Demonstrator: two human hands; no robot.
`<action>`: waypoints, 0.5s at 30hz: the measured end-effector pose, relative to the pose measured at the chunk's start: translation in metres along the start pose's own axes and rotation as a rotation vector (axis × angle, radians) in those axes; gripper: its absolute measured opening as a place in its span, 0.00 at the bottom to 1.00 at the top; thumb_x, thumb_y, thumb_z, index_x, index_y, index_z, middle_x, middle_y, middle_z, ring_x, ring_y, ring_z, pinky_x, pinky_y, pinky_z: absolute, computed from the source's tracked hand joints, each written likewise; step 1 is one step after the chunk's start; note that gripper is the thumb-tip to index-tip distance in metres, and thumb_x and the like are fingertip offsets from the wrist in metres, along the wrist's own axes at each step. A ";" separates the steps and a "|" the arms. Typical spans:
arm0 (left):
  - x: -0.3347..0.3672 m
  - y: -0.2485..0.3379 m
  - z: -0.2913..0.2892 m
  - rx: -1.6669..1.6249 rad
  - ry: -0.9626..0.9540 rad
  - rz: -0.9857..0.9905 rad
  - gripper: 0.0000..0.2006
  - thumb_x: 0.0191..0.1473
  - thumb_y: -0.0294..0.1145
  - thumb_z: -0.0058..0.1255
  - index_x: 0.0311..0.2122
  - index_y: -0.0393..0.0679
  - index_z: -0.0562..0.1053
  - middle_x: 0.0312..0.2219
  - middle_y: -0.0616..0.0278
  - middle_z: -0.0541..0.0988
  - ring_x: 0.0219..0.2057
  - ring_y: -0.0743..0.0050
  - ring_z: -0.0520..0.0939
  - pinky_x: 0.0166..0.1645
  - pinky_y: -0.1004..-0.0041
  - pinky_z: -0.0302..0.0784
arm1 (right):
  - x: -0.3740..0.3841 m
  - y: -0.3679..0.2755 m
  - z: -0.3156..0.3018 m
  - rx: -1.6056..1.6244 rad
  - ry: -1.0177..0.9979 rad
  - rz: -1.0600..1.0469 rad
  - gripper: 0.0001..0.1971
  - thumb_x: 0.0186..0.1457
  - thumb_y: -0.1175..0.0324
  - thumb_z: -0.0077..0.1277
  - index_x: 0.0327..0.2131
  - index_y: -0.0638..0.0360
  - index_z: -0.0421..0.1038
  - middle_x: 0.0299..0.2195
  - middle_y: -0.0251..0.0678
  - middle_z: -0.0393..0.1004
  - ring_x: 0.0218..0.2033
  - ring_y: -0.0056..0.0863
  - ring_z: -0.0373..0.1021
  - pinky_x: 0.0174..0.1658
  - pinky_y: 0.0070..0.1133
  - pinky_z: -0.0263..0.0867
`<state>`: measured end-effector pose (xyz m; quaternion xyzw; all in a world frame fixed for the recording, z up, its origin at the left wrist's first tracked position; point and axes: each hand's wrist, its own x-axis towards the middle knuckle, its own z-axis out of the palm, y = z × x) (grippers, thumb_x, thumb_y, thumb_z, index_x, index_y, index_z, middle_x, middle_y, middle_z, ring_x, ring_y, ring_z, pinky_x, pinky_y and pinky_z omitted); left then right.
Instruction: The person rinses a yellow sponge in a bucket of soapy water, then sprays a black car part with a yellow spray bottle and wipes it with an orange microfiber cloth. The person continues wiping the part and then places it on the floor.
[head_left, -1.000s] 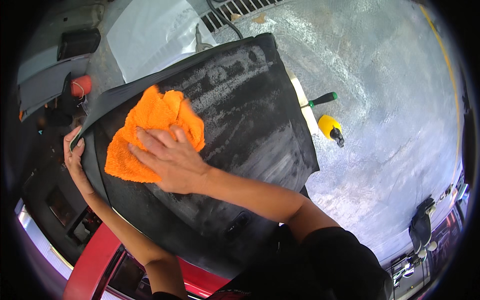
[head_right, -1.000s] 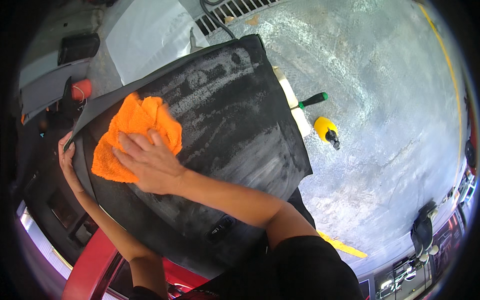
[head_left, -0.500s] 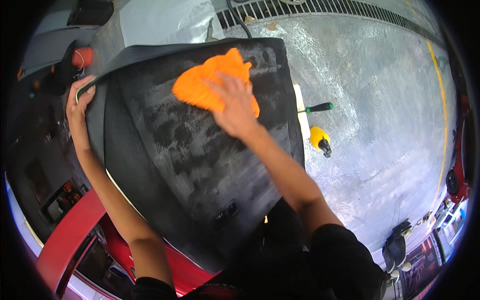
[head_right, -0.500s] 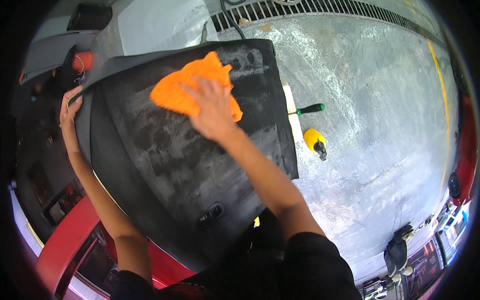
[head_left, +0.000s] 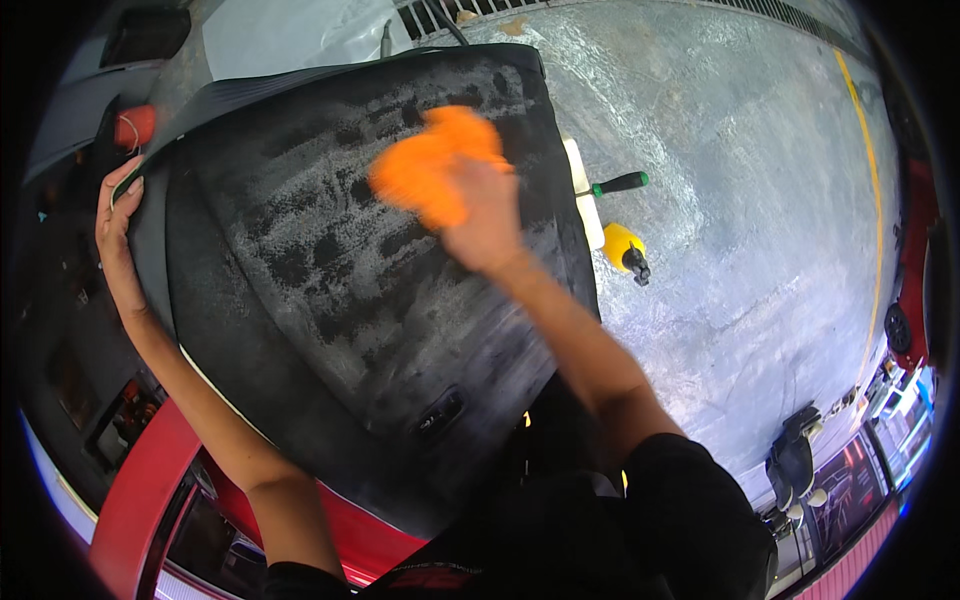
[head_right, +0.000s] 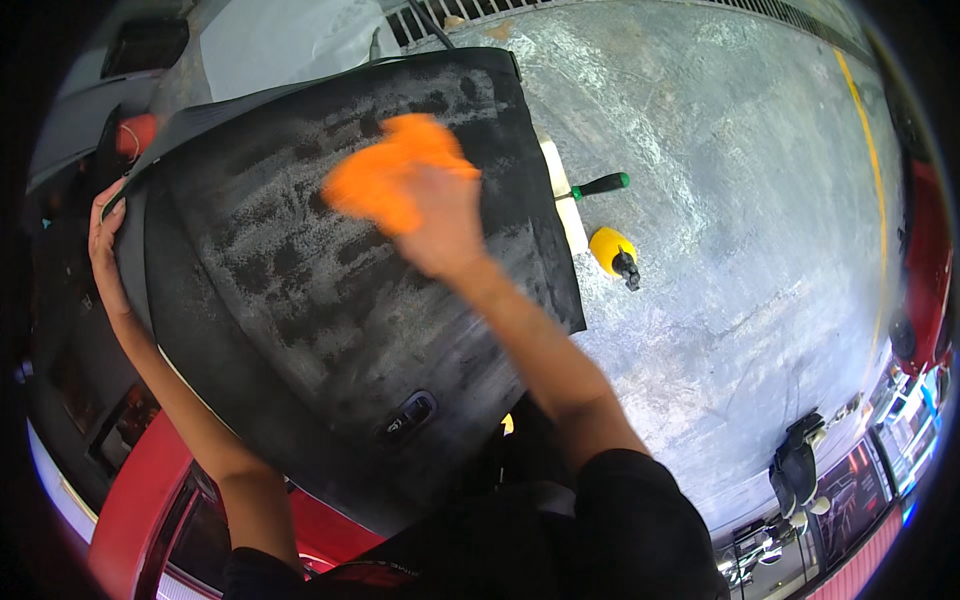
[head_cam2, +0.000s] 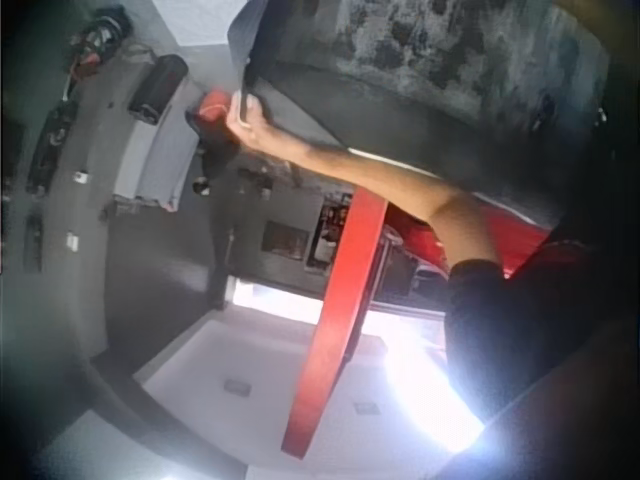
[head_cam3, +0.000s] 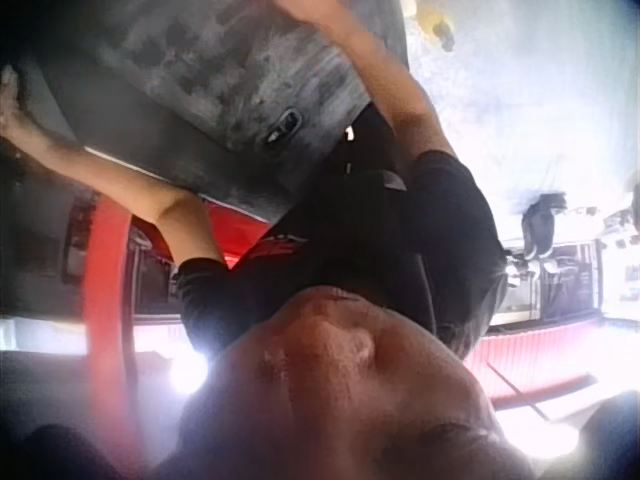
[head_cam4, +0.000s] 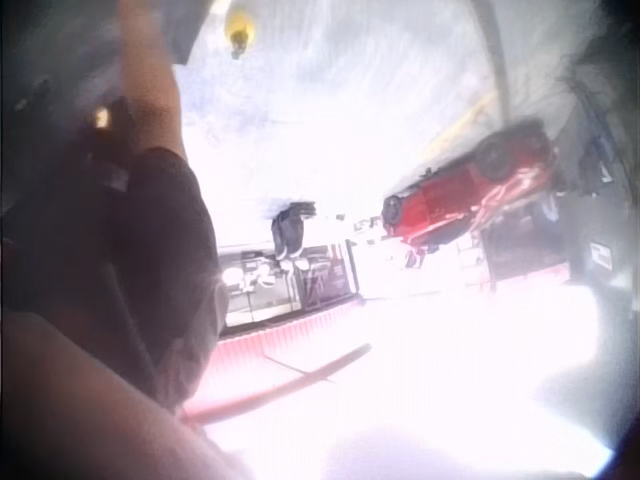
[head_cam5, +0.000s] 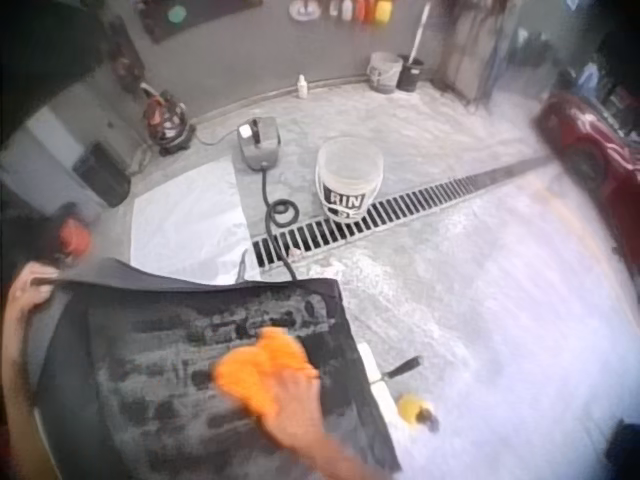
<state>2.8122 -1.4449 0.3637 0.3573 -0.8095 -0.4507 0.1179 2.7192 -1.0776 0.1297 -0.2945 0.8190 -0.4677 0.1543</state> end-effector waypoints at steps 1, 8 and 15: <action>0.001 0.007 0.008 0.013 -0.003 0.044 0.18 0.57 0.36 0.51 0.50 0.37 0.76 0.47 0.64 0.77 0.51 0.78 0.75 0.60 0.80 0.61 | 0.008 0.040 -0.016 0.094 -0.045 0.198 0.24 0.56 0.59 0.56 0.53 0.62 0.72 0.47 0.48 0.75 0.52 0.51 0.68 0.59 0.39 0.58; 0.002 0.011 0.017 0.117 0.020 0.049 0.18 0.56 0.36 0.51 0.49 0.38 0.77 0.43 0.66 0.78 0.47 0.79 0.75 0.56 0.82 0.64 | -0.029 -0.097 0.037 0.029 -0.074 -0.080 0.36 0.60 0.51 0.51 0.64 0.68 0.60 0.68 0.53 0.53 0.68 0.53 0.51 0.70 0.44 0.45; 0.002 -0.004 0.000 0.035 -0.017 0.017 0.19 0.57 0.36 0.50 0.49 0.36 0.77 0.47 0.63 0.78 0.50 0.75 0.76 0.58 0.79 0.64 | -0.037 0.001 0.001 0.051 -0.001 -0.046 0.28 0.55 0.65 0.56 0.60 0.53 0.68 0.56 0.44 0.70 0.59 0.45 0.64 0.64 0.41 0.56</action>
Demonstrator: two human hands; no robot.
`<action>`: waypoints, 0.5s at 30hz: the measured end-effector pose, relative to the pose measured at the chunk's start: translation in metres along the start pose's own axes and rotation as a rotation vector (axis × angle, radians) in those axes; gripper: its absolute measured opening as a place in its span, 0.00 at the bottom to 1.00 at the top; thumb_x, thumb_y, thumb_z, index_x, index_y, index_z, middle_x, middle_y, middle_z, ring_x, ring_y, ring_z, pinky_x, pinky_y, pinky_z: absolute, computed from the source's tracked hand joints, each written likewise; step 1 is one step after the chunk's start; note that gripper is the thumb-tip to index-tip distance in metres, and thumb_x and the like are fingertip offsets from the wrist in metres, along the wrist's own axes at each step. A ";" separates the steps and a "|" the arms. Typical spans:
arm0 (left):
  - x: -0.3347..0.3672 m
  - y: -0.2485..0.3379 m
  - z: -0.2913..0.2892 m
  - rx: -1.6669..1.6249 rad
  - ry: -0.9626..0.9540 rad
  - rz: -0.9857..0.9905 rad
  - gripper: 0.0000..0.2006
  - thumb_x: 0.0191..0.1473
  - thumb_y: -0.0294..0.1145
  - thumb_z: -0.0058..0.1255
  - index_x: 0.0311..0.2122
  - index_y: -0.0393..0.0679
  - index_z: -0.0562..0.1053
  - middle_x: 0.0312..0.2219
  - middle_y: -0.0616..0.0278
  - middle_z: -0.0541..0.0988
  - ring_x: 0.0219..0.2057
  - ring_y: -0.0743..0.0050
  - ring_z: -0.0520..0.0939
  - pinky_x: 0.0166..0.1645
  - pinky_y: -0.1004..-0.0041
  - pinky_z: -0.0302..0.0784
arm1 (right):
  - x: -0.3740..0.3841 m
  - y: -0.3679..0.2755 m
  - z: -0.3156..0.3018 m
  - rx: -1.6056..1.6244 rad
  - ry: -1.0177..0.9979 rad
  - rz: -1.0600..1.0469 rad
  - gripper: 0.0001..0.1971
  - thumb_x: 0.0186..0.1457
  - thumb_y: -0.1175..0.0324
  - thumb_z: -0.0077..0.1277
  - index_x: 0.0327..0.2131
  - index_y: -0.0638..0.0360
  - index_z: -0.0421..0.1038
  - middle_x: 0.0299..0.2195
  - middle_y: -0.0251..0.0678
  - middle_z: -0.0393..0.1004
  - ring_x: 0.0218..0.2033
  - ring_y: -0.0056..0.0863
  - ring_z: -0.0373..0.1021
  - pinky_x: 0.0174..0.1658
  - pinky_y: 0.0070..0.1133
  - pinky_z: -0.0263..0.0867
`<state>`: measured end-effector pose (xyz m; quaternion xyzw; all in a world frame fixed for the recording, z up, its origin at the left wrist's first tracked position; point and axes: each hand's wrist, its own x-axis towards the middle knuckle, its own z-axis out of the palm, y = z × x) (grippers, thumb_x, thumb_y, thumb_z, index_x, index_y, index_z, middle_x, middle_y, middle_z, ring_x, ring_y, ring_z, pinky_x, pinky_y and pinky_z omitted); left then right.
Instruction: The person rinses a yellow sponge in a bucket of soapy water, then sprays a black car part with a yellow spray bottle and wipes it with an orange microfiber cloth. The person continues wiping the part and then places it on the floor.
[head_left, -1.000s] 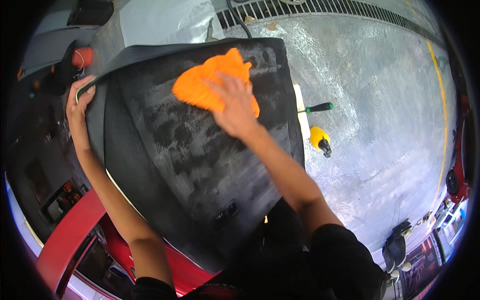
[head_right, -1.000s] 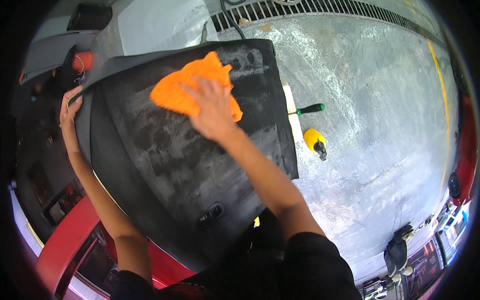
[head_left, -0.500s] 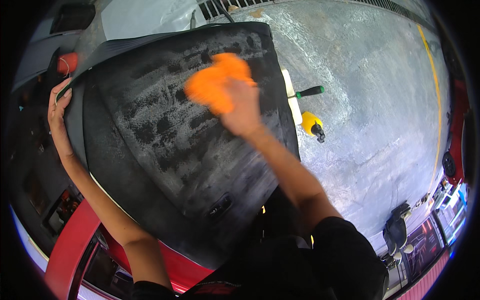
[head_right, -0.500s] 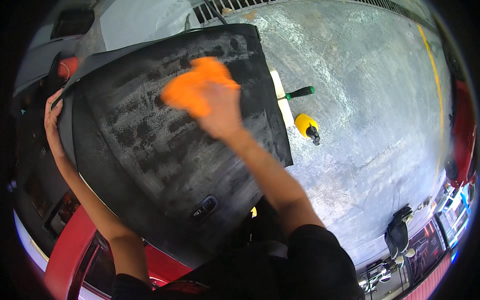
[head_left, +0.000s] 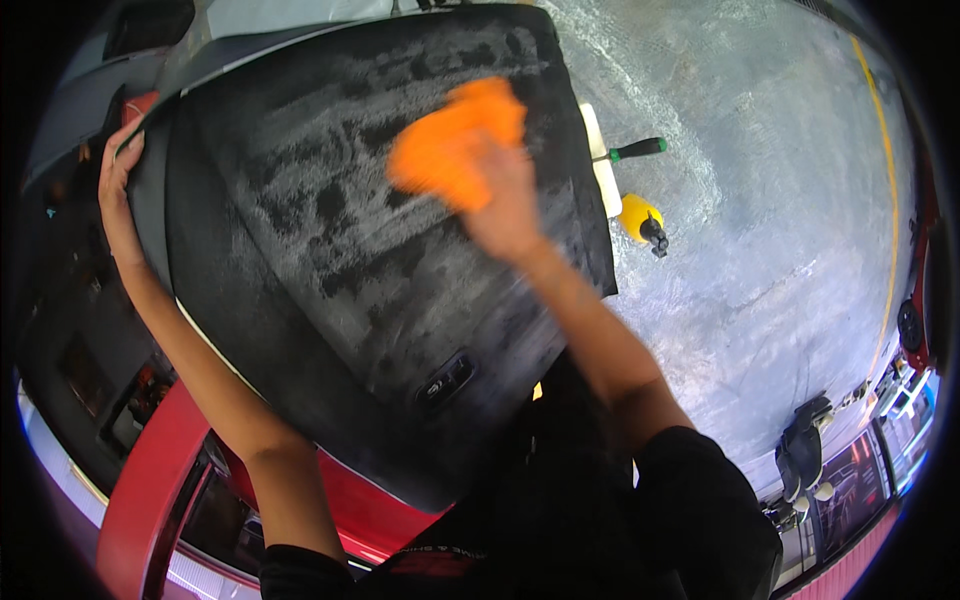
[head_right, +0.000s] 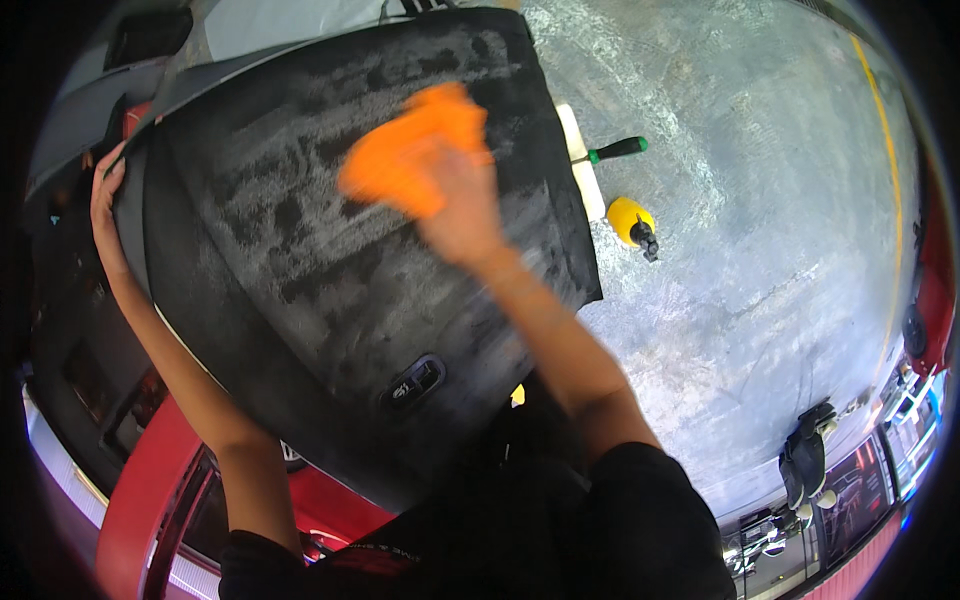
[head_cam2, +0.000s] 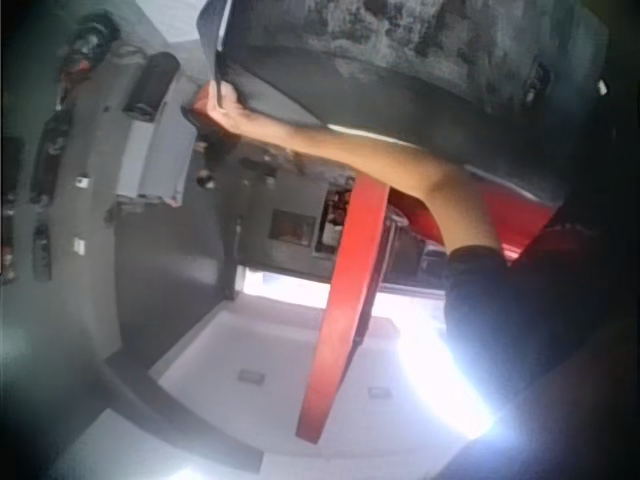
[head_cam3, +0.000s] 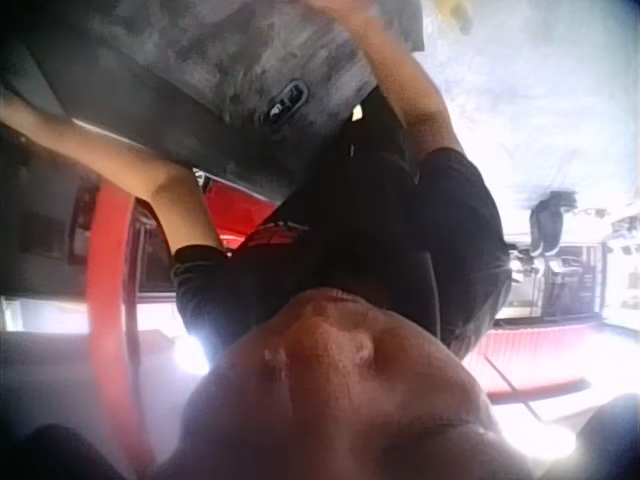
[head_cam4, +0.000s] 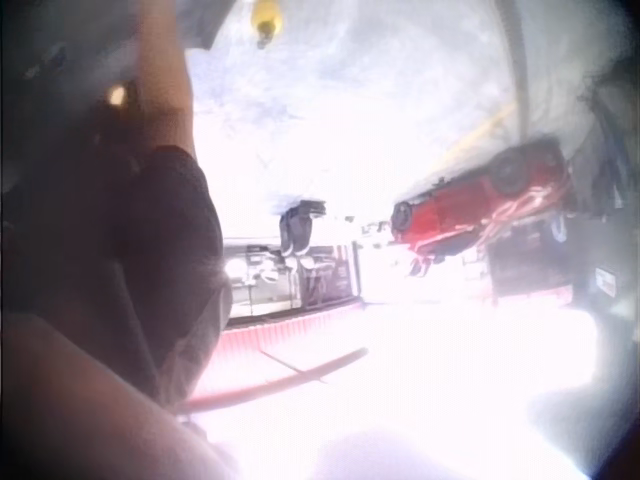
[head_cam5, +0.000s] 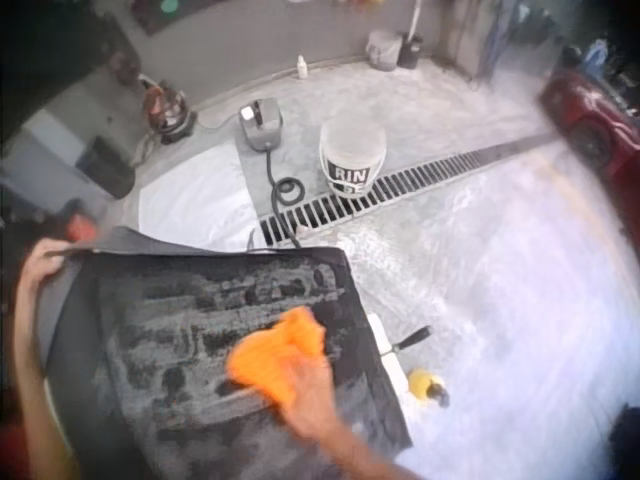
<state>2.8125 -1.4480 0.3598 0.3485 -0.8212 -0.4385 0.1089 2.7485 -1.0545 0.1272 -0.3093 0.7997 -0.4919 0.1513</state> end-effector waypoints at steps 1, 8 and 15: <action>0.001 -0.001 -0.001 0.026 -0.003 0.032 0.19 0.58 0.37 0.49 0.49 0.36 0.77 0.48 0.62 0.78 0.51 0.74 0.76 0.59 0.79 0.64 | -0.008 0.040 -0.009 0.073 0.077 0.283 0.26 0.59 0.62 0.55 0.59 0.60 0.67 0.56 0.47 0.70 0.58 0.47 0.65 0.62 0.40 0.59; 0.018 -0.010 -0.003 0.141 -0.073 0.274 0.20 0.61 0.38 0.43 0.49 0.33 0.77 0.53 0.59 0.78 0.59 0.69 0.73 0.66 0.73 0.58 | -0.065 -0.155 0.030 0.138 -0.145 0.017 0.38 0.52 0.58 0.57 0.65 0.59 0.61 0.65 0.46 0.61 0.65 0.48 0.57 0.65 0.47 0.49; 0.032 -0.024 -0.033 0.310 -0.133 0.454 0.21 0.64 0.38 0.38 0.51 0.38 0.78 0.56 0.60 0.75 0.60 0.70 0.73 0.68 0.71 0.59 | -0.095 0.037 -0.004 -0.116 0.134 0.217 0.25 0.58 0.53 0.53 0.54 0.56 0.71 0.50 0.42 0.73 0.52 0.43 0.67 0.53 0.38 0.61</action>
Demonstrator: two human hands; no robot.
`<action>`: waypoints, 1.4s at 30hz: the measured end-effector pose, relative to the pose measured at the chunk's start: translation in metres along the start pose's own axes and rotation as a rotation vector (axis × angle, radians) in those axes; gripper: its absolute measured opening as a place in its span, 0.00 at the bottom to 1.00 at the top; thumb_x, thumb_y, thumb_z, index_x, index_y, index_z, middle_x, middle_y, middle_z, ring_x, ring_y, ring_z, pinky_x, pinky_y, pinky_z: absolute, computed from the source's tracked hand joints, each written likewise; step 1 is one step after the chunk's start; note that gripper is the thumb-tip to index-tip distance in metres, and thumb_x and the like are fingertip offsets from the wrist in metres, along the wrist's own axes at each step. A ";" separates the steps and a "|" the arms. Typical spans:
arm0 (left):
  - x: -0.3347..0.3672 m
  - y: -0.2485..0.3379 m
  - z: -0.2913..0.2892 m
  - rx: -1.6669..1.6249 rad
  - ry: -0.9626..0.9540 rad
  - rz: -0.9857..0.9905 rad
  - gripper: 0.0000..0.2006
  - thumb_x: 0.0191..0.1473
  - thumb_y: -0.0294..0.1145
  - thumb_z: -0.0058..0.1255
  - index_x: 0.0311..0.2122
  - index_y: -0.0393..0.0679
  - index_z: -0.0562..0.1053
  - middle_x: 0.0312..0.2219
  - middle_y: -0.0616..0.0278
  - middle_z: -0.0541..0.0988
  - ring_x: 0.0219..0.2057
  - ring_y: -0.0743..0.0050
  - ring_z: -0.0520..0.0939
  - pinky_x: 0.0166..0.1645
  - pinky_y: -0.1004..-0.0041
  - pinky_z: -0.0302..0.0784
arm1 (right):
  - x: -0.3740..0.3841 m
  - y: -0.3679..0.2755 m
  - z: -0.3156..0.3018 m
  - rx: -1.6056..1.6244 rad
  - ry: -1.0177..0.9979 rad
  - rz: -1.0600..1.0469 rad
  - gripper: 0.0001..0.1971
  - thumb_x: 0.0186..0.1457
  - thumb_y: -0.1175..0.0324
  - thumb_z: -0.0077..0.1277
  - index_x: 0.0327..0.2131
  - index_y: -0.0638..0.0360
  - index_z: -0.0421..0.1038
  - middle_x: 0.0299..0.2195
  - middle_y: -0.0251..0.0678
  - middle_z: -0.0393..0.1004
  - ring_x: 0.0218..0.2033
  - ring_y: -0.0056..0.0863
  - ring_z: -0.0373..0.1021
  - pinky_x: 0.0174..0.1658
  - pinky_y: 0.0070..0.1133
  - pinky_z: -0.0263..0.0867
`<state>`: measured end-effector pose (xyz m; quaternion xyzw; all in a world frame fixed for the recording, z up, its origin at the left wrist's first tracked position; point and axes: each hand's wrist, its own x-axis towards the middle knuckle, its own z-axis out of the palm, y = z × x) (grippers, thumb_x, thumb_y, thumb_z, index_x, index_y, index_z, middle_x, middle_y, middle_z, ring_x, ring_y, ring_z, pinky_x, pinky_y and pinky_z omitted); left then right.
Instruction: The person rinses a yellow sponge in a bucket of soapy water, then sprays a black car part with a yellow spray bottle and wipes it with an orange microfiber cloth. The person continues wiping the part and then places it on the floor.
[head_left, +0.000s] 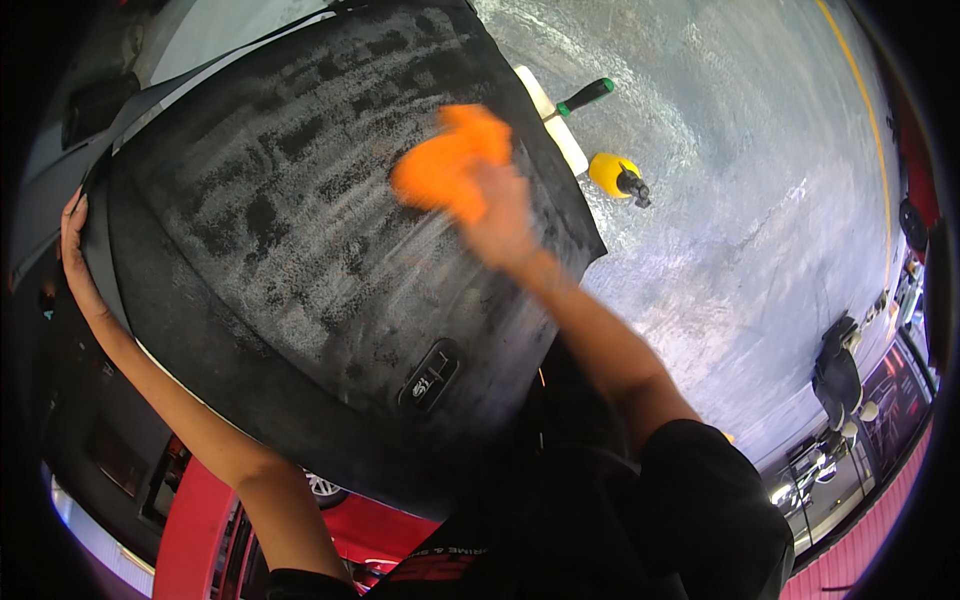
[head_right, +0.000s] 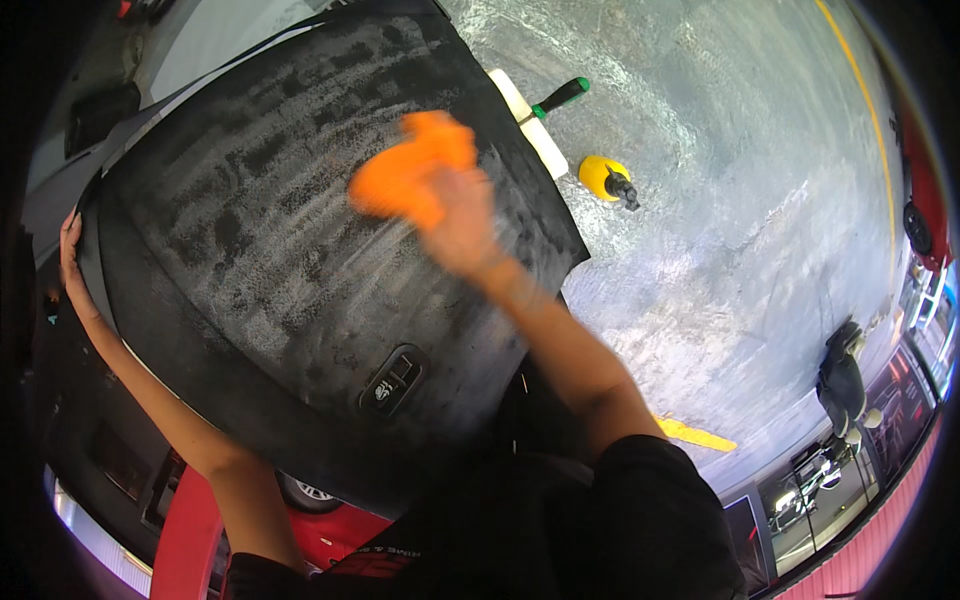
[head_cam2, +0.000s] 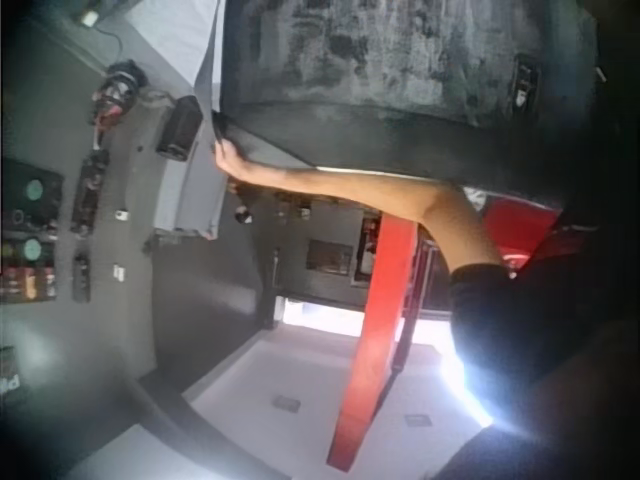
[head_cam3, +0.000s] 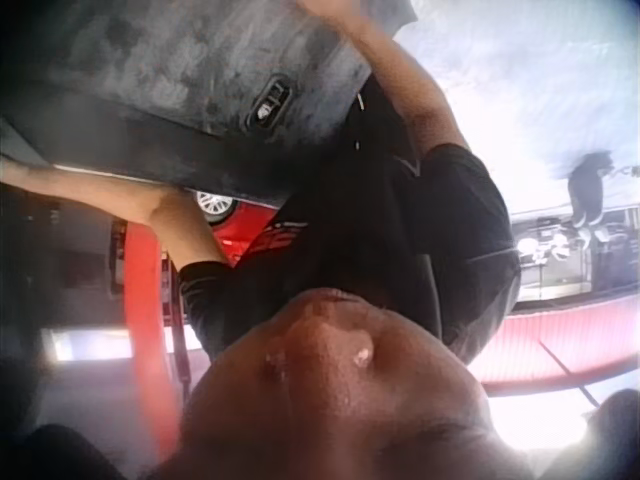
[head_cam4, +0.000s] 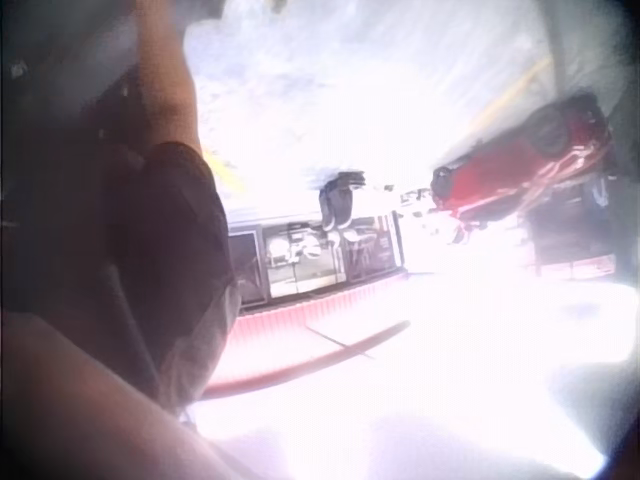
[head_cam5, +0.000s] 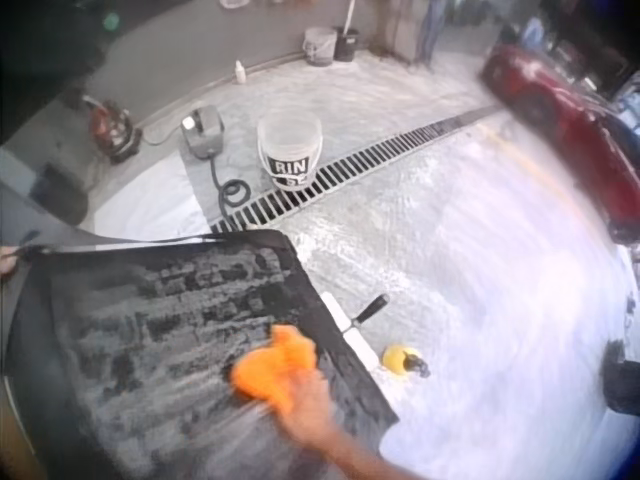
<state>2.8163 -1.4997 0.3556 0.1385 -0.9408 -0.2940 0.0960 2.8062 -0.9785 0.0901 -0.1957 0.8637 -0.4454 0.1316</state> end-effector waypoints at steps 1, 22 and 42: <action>0.004 0.000 0.004 -0.015 0.007 0.012 0.21 0.65 0.38 0.38 0.51 0.38 0.78 0.56 0.60 0.75 0.60 0.70 0.73 0.68 0.71 0.58 | 0.005 0.049 -0.006 -0.024 0.029 0.294 0.27 0.60 0.50 0.52 0.50 0.65 0.70 0.47 0.51 0.72 0.49 0.46 0.68 0.49 0.39 0.62; -0.010 0.009 0.013 -0.158 0.041 -0.093 0.21 0.65 0.39 0.38 0.52 0.36 0.77 0.55 0.63 0.75 0.58 0.73 0.73 0.66 0.74 0.61 | -0.045 -0.100 0.004 0.120 -0.055 -0.265 0.32 0.51 0.56 0.59 0.56 0.63 0.68 0.54 0.48 0.69 0.58 0.51 0.63 0.64 0.45 0.53; 0.002 0.020 0.029 -0.233 0.031 -0.151 0.20 0.66 0.37 0.37 0.52 0.37 0.76 0.56 0.63 0.74 0.58 0.75 0.73 0.66 0.74 0.61 | 0.120 -0.124 0.062 0.070 0.122 -0.221 0.31 0.66 0.42 0.38 0.68 0.40 0.58 0.69 0.49 0.52 0.64 0.48 0.57 0.67 0.53 0.44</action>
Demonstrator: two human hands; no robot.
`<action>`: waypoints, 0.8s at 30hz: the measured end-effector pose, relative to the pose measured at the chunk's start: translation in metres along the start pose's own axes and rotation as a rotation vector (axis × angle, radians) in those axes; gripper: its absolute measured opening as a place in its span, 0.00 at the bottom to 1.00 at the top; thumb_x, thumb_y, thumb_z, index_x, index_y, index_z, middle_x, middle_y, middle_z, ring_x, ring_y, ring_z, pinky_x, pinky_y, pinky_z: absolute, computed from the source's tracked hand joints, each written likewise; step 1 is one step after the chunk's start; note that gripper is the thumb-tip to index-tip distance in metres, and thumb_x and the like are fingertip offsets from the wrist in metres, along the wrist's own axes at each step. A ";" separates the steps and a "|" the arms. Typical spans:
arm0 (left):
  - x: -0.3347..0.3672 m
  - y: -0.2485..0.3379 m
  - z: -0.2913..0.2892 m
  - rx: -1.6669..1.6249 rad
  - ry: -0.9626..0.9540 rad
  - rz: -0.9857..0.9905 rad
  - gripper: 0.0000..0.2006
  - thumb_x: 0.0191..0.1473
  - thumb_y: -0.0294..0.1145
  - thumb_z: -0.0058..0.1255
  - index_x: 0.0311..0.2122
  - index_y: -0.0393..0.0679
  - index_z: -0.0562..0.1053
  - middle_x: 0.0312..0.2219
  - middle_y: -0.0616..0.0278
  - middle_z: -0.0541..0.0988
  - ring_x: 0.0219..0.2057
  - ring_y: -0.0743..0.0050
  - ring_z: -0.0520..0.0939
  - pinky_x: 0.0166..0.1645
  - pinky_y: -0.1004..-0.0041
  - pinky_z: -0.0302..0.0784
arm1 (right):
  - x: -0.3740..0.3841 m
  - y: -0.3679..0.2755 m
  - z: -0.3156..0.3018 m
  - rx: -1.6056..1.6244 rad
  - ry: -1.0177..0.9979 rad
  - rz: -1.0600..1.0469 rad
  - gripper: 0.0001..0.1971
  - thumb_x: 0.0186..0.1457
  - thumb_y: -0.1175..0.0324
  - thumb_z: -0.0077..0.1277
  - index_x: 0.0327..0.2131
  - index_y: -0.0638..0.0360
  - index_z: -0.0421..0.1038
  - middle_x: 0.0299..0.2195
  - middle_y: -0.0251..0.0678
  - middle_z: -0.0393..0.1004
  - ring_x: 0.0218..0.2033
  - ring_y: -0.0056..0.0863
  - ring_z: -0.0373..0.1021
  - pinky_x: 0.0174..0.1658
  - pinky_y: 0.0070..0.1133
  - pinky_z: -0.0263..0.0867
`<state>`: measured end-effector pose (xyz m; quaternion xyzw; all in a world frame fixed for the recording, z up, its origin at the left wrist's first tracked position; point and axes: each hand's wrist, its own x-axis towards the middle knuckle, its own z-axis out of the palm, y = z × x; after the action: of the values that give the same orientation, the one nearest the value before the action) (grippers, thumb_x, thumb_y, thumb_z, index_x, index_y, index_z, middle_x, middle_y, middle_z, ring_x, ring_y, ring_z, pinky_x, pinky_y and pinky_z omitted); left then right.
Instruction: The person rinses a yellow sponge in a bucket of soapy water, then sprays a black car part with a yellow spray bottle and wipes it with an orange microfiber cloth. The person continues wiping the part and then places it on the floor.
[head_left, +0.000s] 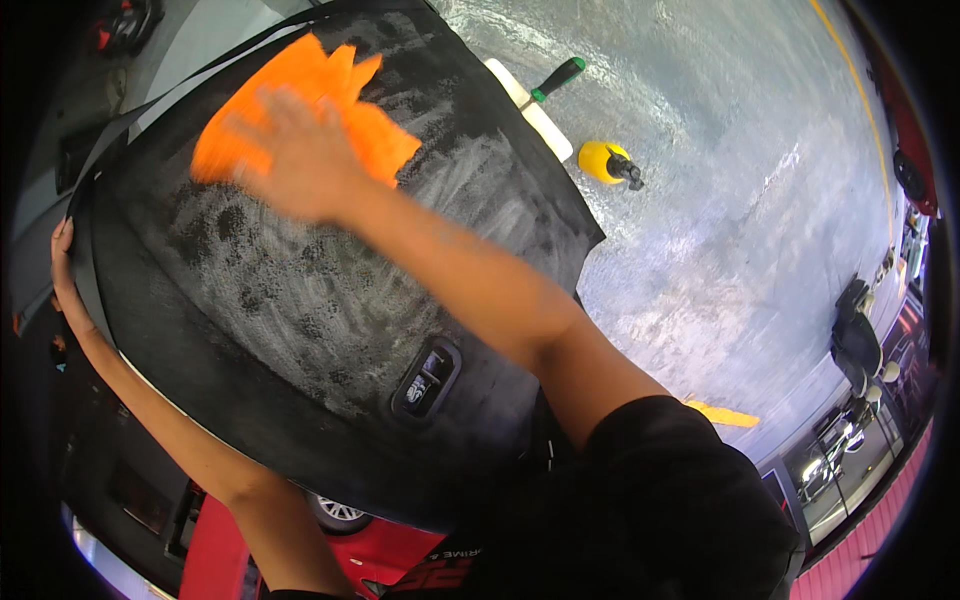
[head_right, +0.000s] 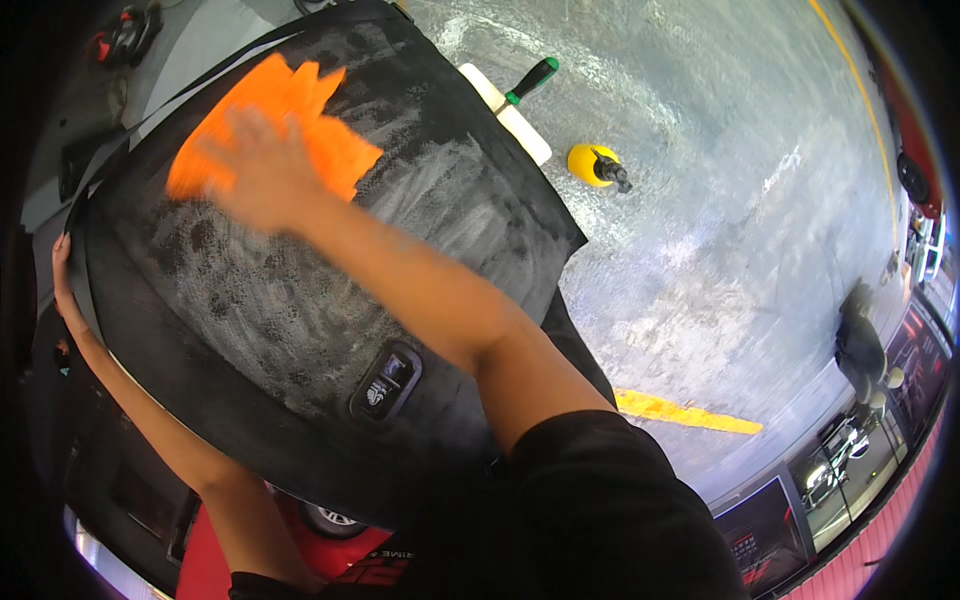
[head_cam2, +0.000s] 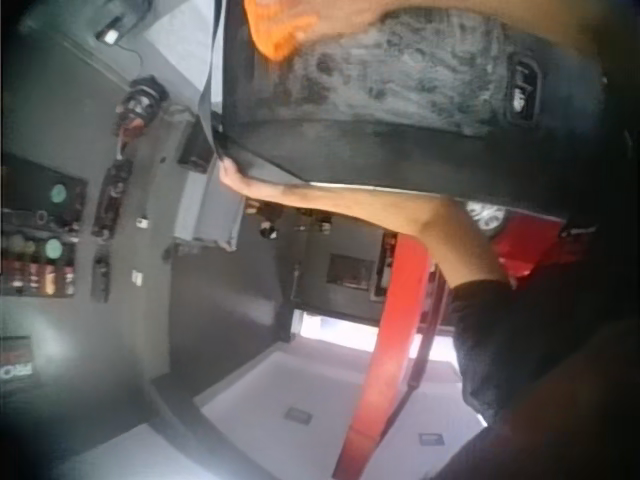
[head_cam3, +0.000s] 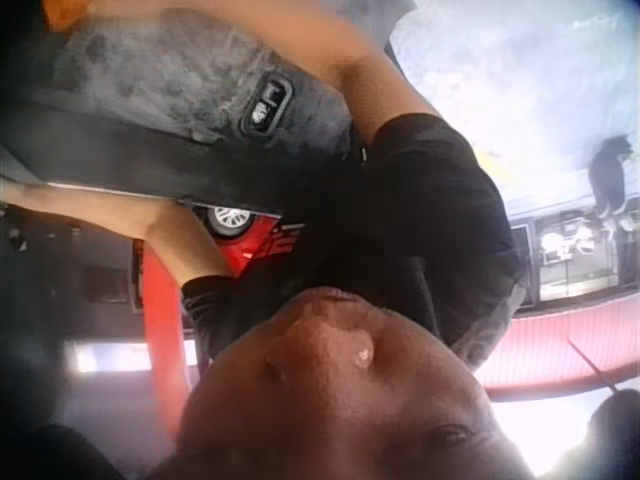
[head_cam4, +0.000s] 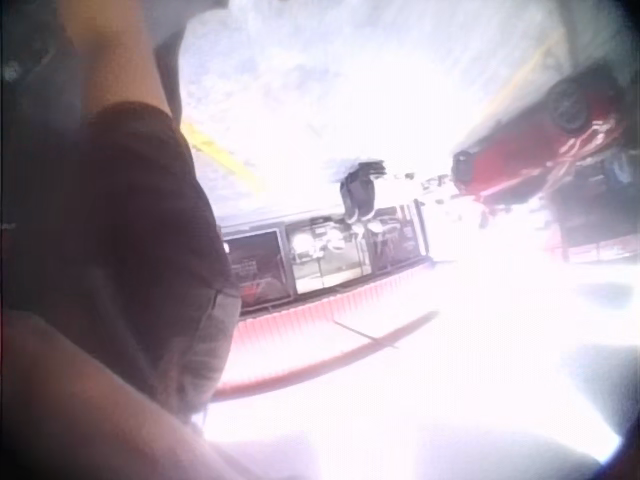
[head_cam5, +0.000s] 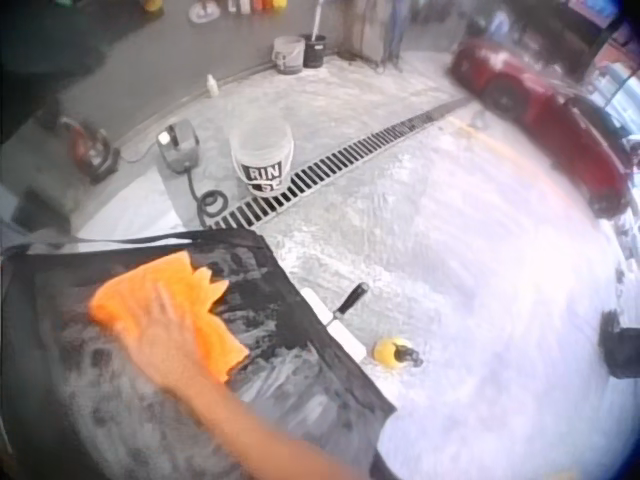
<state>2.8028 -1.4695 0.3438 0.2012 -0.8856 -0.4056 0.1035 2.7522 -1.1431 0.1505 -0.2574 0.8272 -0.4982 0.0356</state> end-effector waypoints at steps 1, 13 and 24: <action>0.004 0.003 0.002 -0.017 0.002 -0.007 0.20 0.66 0.37 0.37 0.52 0.37 0.76 0.56 0.63 0.74 0.58 0.75 0.73 0.66 0.74 0.61 | 0.013 0.028 -0.003 -0.003 -0.008 0.082 0.30 0.67 0.43 0.38 0.68 0.42 0.59 0.68 0.50 0.55 0.63 0.49 0.58 0.66 0.50 0.46; -0.015 0.024 0.000 -0.009 -0.050 0.013 0.22 0.67 0.38 0.36 0.57 0.35 0.72 0.60 0.60 0.71 0.62 0.69 0.71 0.67 0.70 0.60 | -0.140 0.009 -0.101 0.018 -0.470 0.150 0.36 0.60 0.52 0.51 0.69 0.49 0.56 0.69 0.48 0.53 0.71 0.47 0.48 0.71 0.51 0.39; -0.020 -0.005 -0.011 -0.007 0.040 -0.012 0.24 0.66 0.33 0.31 0.65 0.40 0.63 0.60 0.63 0.69 0.64 0.80 0.67 0.70 0.74 0.55 | 0.019 0.161 -0.032 0.324 0.020 0.460 0.33 0.58 0.63 0.53 0.65 0.64 0.58 0.66 0.53 0.58 0.68 0.51 0.54 0.69 0.41 0.50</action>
<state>2.8262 -1.4710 0.3464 0.2141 -0.8808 -0.4051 0.1195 2.6628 -1.0663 0.0349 -0.0487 0.7738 -0.6052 0.1803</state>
